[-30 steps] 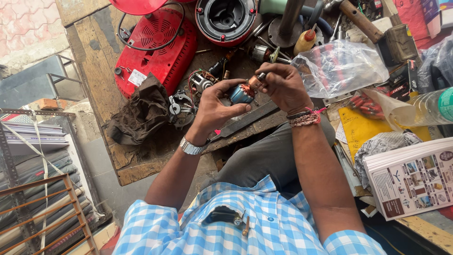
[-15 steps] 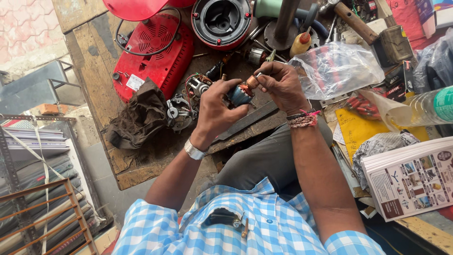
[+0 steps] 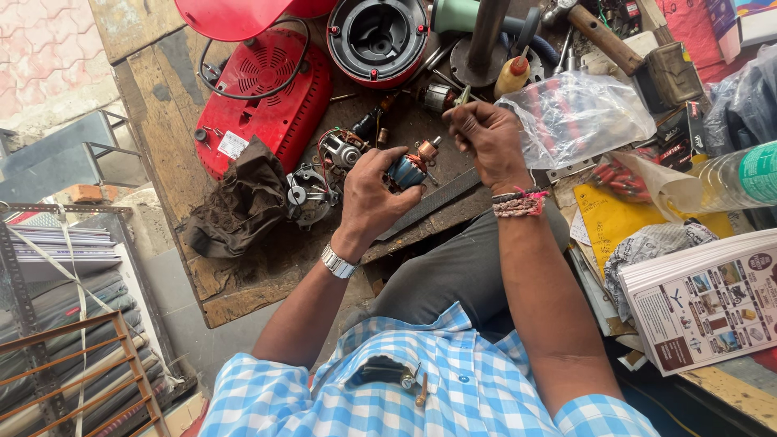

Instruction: The person disassembles a small electric motor, removes the rotor, and uses a knife to scrape the commutator surface. They then wipe the rotor with a cloth, reinsert it into the stator, and connect the wires to reassemble the motor.

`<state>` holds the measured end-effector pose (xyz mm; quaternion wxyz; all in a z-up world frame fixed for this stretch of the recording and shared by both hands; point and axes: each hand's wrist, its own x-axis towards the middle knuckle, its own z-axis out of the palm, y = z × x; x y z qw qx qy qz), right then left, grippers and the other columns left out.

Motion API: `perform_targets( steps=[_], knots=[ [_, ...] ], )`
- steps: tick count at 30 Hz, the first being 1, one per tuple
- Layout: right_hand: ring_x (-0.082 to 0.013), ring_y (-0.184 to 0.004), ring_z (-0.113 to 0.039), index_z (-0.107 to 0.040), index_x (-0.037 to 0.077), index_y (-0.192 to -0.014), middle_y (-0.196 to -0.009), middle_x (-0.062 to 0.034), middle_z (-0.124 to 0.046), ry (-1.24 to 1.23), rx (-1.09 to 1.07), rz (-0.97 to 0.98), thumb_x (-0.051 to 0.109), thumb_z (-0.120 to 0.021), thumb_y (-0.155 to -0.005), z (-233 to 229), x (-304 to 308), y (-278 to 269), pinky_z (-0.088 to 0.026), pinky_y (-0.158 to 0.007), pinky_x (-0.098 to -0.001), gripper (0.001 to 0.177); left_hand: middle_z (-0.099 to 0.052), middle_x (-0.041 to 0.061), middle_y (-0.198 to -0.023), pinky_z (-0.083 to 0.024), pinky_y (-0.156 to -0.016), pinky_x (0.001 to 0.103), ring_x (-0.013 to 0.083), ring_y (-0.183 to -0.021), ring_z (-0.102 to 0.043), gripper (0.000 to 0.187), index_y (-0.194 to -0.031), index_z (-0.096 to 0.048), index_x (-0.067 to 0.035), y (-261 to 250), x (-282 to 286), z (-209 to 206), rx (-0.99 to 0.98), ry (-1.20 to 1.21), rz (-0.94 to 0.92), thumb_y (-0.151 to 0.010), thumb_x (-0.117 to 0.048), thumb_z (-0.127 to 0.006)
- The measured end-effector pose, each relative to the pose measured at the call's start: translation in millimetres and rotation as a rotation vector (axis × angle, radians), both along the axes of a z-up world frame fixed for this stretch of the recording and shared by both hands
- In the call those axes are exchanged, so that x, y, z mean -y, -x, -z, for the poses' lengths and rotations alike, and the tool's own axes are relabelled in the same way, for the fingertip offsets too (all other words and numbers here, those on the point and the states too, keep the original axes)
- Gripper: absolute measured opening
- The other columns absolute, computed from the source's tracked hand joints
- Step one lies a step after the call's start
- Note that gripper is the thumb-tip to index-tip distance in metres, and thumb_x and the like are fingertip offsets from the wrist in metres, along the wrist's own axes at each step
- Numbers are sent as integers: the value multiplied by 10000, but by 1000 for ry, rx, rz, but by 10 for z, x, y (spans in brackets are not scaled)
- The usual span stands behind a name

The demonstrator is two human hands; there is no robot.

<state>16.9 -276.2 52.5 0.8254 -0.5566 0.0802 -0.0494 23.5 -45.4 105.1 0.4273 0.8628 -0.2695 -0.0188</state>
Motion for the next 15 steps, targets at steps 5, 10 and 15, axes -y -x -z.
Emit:
perform_targets(
  steps=[5, 10, 15],
  knots=[
    [-54, -728, -604, -761, 42, -1039, -868, -8, -736, 287, 72, -129, 310, -773, -933, -42, -52, 19, -482, -627, -188, 288, -664, 78, -928, -564, -757, 344, 195, -827, -665, 528, -1180, -697, 6, -30, -22, -59, -23, 18, -34, -714, -204, -826],
    [-52, -798, -643, -747, 52, -1069, -922, -6, -743, 243, 115, -192, 250, -745, -976, -99, -53, 27, -526, -689, -196, 219, -732, 75, -1015, -625, -799, 268, 136, -883, -741, 606, -1219, -678, 8, -86, -54, -87, -437, 191, -35, -692, -212, -880],
    [-63, -785, -645, -738, 44, -1090, -913, -14, -735, 194, 122, -103, 223, -734, -995, -43, -49, 1, -538, -686, -219, 202, -738, 125, -1049, -620, -806, 293, 155, -902, -725, 574, -1250, -661, 65, -130, -70, 49, -804, 505, 41, -754, -125, -879]
  ],
)
